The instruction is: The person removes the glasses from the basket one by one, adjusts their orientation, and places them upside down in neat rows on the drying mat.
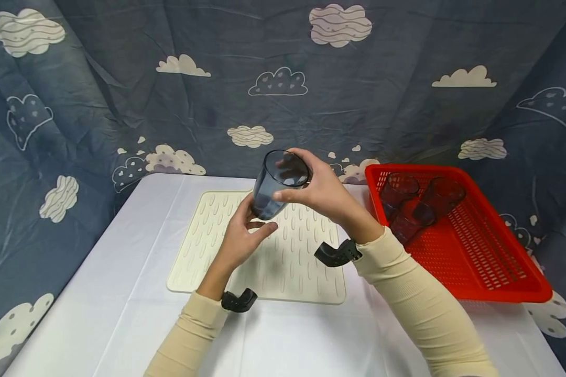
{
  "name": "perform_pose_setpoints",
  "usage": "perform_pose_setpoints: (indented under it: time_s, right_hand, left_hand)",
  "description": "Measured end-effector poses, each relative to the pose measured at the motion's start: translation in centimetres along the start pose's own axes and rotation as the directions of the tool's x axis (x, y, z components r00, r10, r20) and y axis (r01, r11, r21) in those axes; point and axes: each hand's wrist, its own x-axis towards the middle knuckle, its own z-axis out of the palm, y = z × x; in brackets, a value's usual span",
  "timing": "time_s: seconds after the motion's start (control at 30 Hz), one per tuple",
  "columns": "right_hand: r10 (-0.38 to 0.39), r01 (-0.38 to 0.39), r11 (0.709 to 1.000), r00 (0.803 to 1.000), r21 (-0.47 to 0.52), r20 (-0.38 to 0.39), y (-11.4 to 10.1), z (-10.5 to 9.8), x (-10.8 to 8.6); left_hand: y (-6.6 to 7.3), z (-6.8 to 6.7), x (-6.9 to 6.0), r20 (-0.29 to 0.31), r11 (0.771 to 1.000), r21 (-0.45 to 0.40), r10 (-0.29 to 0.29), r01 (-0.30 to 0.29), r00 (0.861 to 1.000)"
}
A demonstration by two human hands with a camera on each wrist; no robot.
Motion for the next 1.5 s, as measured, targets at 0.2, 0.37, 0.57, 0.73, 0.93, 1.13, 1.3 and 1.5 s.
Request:
perform_pose_setpoints:
  time_s: [0.2, 0.37, 0.57, 0.73, 0.93, 1.13, 1.3, 1.5]
  right_hand:
    - [0.014, -0.013, 1.0, 0.999, -0.026, 0.03, 0.3, 0.0, -0.1]
    - [0.055, -0.052, 0.997, 0.997, -0.065, 0.054, 0.6, -0.6, -0.2]
    - [0.123, -0.11, 0.987, 0.986, -0.118, 0.109, 1.2, -1.0, -0.4]
    - [0.147, -0.121, 0.977, 0.979, -0.176, 0.14, 1.6, -1.1, -0.6]
    - [0.153, -0.121, 0.973, 0.975, -0.199, 0.159, 2.3, -1.1, -0.7]
    - [0.164, -0.131, 0.972, 0.972, -0.193, 0.166, 2.5, -1.1, -0.8]
    - [0.159, -0.126, 0.976, 0.97, -0.18, 0.184, 2.5, -0.8, -0.7]
    - [0.139, -0.11, 0.981, 0.973, -0.16, 0.184, 2.7, -0.7, -0.7]
  left_hand:
    - [-0.3, -0.1, -0.2, -0.064, 0.999, 0.005, -0.037, 0.037, 0.997]
    - [-0.2, -0.4, -0.3, -0.061, 1.0, 0.009, -0.017, 0.018, 0.998]
    - [-0.3, -1.3, -0.9, -0.067, 0.999, -0.053, -0.004, 0.0, 0.998]
    - [-0.2, -2.4, -1.2, -0.052, 0.994, -0.105, 0.029, -0.035, 0.998]
    - [0.2, -3.4, -1.4, -0.029, 0.995, -0.075, 0.057, -0.059, 0.998]
    - [1.4, -4.6, -1.0, -0.039, 0.994, -0.02, 0.106, -0.107, 0.994]
    - [1.8, -5.3, -1.0, -0.026, 0.993, -0.052, 0.104, -0.105, 0.994]
    - [2.0, -5.3, -1.2, -0.026, 0.994, -0.088, 0.068, -0.07, 0.997]
